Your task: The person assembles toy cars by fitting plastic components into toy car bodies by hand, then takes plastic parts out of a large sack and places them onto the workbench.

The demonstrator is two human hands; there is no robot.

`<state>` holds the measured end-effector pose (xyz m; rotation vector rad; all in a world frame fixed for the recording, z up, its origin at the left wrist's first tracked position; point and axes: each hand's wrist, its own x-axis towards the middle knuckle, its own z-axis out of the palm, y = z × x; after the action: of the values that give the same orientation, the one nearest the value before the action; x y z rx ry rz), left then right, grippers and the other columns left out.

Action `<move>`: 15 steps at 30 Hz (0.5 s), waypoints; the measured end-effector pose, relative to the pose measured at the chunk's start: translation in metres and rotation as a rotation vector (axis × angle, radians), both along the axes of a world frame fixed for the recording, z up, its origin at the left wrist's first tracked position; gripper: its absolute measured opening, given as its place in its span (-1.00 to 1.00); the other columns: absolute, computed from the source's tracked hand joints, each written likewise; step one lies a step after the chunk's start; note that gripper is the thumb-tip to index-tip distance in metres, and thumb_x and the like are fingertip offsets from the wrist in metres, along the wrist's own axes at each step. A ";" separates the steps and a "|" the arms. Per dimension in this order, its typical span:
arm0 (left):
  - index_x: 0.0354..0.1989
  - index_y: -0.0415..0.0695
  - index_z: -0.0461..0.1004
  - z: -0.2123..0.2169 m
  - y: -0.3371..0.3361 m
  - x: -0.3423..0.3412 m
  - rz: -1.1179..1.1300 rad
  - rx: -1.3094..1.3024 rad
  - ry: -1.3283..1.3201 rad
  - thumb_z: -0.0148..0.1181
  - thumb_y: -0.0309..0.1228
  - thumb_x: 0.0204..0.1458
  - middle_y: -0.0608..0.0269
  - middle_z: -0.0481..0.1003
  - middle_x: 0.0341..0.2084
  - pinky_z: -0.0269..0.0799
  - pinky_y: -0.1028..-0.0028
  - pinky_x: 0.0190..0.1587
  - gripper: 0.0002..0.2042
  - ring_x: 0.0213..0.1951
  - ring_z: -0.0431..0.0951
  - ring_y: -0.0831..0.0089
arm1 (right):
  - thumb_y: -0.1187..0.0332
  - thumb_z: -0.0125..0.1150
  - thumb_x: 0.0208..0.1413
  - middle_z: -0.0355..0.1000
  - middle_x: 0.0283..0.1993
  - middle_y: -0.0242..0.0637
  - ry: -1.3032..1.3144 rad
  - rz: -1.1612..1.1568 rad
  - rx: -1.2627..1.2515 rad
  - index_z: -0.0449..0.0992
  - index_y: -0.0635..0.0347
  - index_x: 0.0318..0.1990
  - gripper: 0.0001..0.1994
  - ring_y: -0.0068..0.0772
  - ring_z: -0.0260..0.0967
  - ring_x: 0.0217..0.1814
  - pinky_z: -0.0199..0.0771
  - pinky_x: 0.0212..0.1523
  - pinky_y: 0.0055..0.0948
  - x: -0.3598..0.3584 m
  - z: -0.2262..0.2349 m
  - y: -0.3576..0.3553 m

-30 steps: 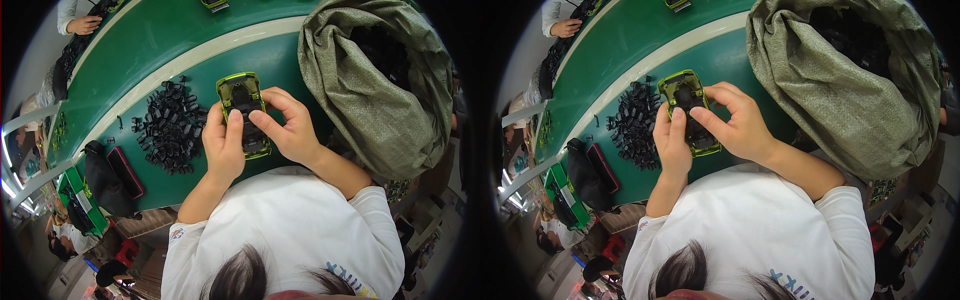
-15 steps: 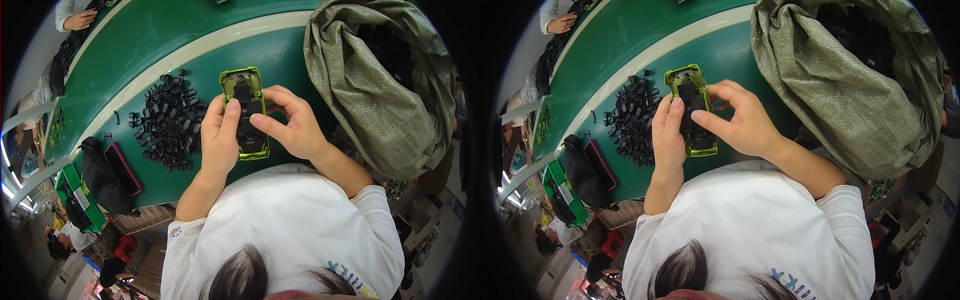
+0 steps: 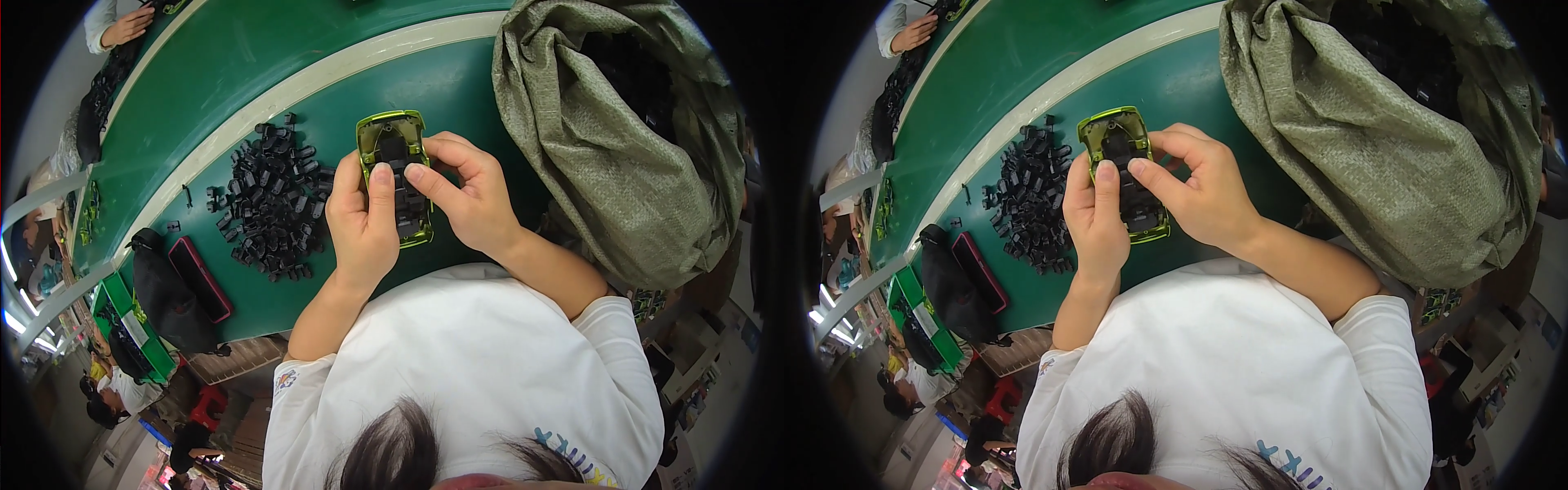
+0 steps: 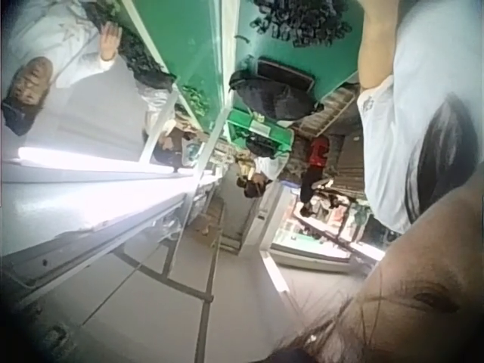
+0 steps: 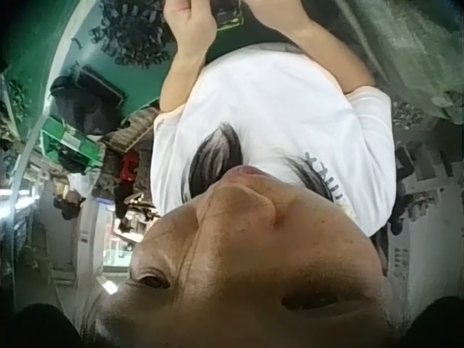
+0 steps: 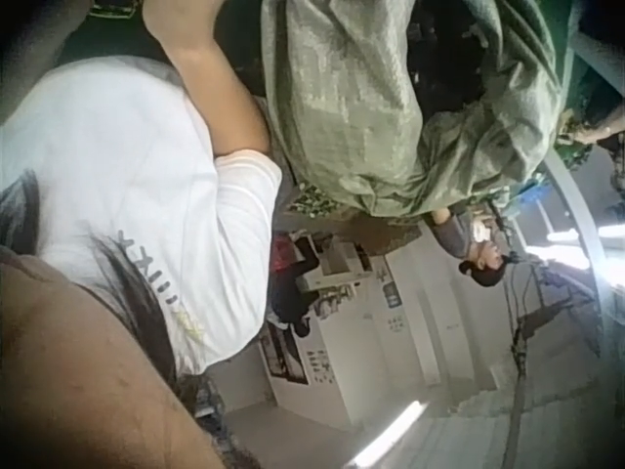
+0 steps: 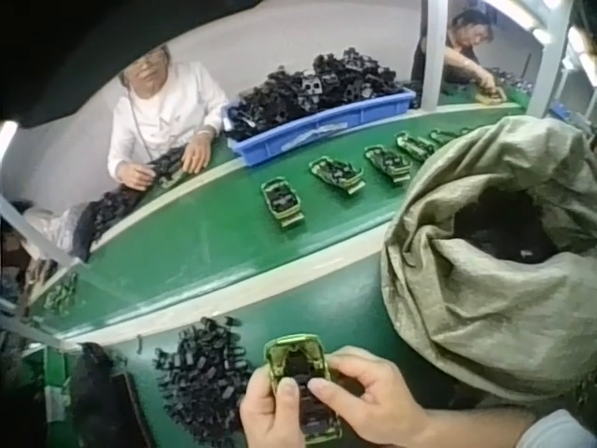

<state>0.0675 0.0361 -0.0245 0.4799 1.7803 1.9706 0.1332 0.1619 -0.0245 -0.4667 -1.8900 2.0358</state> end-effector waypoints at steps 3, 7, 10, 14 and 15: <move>-0.03 -0.30 0.36 -0.006 -0.007 -0.001 0.030 -0.060 0.138 -0.04 -0.41 0.26 0.25 0.50 -0.36 0.38 0.61 -0.28 -0.77 -0.35 0.45 0.62 | 0.48 0.19 0.13 0.37 -0.15 -0.32 -0.060 0.179 0.010 0.46 0.40 -0.01 -0.72 -0.55 0.33 -0.11 0.36 -0.02 -0.54 0.001 0.008 0.009; -0.01 -0.31 0.35 0.000 -0.008 0.003 -0.029 -0.149 0.329 0.04 -0.43 0.21 0.19 0.50 -0.39 0.39 0.58 -0.35 -0.75 -0.43 0.47 0.56 | 0.37 0.27 0.09 0.45 -0.14 -0.32 0.098 0.097 0.030 0.47 0.25 0.03 -0.66 -0.48 0.40 -0.12 0.40 -0.07 -0.48 0.000 0.000 0.015; -0.02 -0.33 0.36 0.007 -0.007 0.003 -0.076 -0.219 0.409 0.12 -0.48 0.14 0.15 0.52 -0.40 0.41 0.55 -0.40 -0.73 -0.48 0.51 0.49 | 0.37 0.27 0.09 0.45 -0.14 -0.32 0.074 0.116 -0.029 0.48 0.26 0.02 -0.67 -0.47 0.40 -0.12 0.41 -0.04 -0.49 0.000 0.003 0.019; -0.06 -0.33 0.40 0.014 -0.008 0.003 -0.074 -0.299 0.487 0.24 -0.48 0.03 0.09 0.53 -0.40 0.45 0.50 -0.41 -0.68 -0.46 0.55 0.40 | 0.42 0.26 0.08 0.45 -0.14 -0.32 0.107 0.142 0.006 0.48 0.26 0.01 -0.68 -0.47 0.41 -0.12 0.40 -0.03 -0.50 0.000 0.004 0.021; -0.07 -0.33 0.41 0.015 -0.007 0.003 -0.074 -0.301 0.497 0.25 -0.48 0.02 0.08 0.53 -0.40 0.45 0.50 -0.41 -0.69 -0.47 0.55 0.38 | 0.42 0.26 0.08 0.45 -0.14 -0.32 0.106 0.145 0.006 0.48 0.26 0.01 -0.68 -0.47 0.41 -0.12 0.40 -0.03 -0.50 0.001 0.005 0.022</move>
<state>0.0701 0.0291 -0.0096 0.9773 2.2684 1.5810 0.1343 0.1843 -0.0193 -0.2202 -1.9159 2.0996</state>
